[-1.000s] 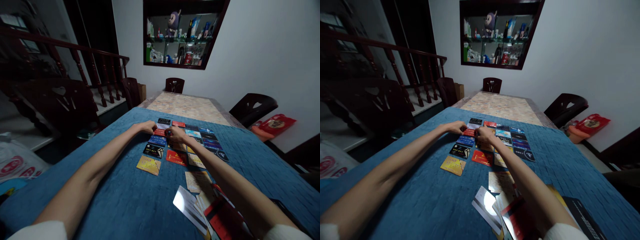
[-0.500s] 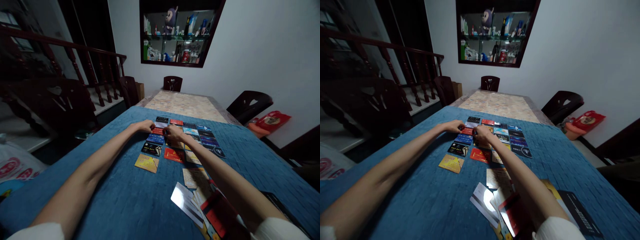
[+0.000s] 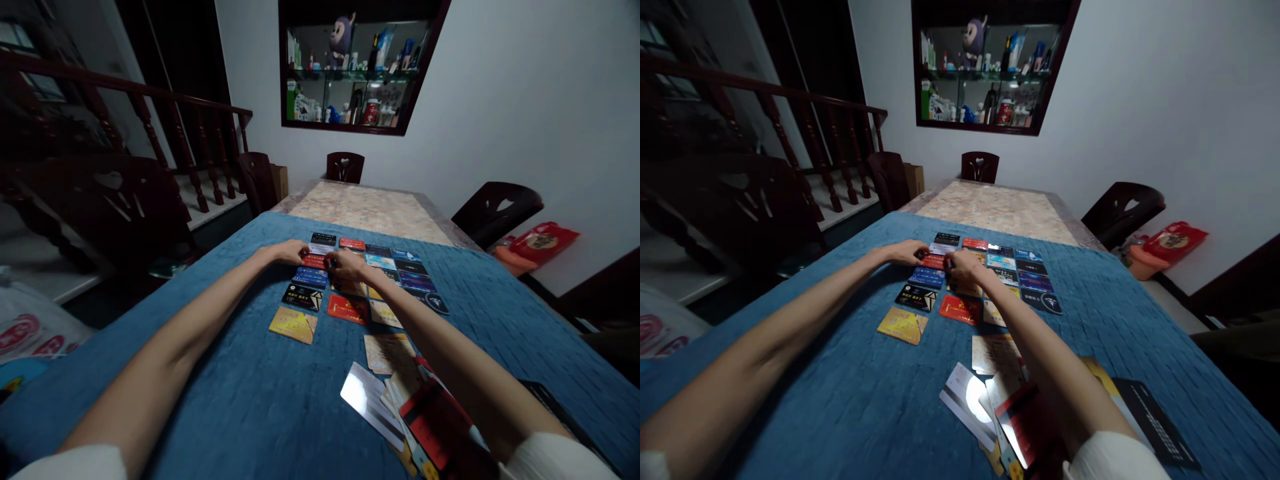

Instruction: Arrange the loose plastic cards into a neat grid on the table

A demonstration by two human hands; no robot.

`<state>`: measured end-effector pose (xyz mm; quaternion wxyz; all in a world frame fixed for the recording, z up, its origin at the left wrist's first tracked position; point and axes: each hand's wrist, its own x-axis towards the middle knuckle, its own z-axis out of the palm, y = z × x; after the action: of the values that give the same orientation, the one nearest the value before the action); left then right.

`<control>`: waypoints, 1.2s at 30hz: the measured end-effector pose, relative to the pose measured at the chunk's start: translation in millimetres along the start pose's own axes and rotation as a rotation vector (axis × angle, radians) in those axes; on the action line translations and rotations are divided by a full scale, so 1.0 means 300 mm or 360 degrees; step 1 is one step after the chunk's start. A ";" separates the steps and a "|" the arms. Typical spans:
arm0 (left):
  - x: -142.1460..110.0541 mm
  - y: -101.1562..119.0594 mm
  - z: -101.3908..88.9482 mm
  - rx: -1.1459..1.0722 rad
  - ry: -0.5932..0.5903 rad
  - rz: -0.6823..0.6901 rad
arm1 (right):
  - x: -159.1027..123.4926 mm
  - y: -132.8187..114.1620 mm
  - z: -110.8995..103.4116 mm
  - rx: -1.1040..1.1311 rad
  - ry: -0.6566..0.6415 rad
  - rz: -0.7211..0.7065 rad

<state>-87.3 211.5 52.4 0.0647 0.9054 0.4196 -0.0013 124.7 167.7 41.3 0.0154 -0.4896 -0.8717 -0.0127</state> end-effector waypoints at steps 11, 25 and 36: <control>-0.011 -0.003 0.024 -0.0033 0.0210 -0.0042 | -0.024 0.033 0.007 0.0022 0.0056 0.0039; -0.136 0.125 0.026 0.0003 0.0584 0.0117 | -0.247 0.024 -0.007 0.0162 0.0338 -0.0036; -0.256 0.329 0.091 0.0006 0.0607 0.0399 | -0.486 -0.014 -0.012 0.0195 0.0455 -0.0007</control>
<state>-60.7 87.0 41.2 -0.0180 0.9345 0.3083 0.1772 197.1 41.0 39.1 0.1691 -0.4791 -0.8608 -0.0292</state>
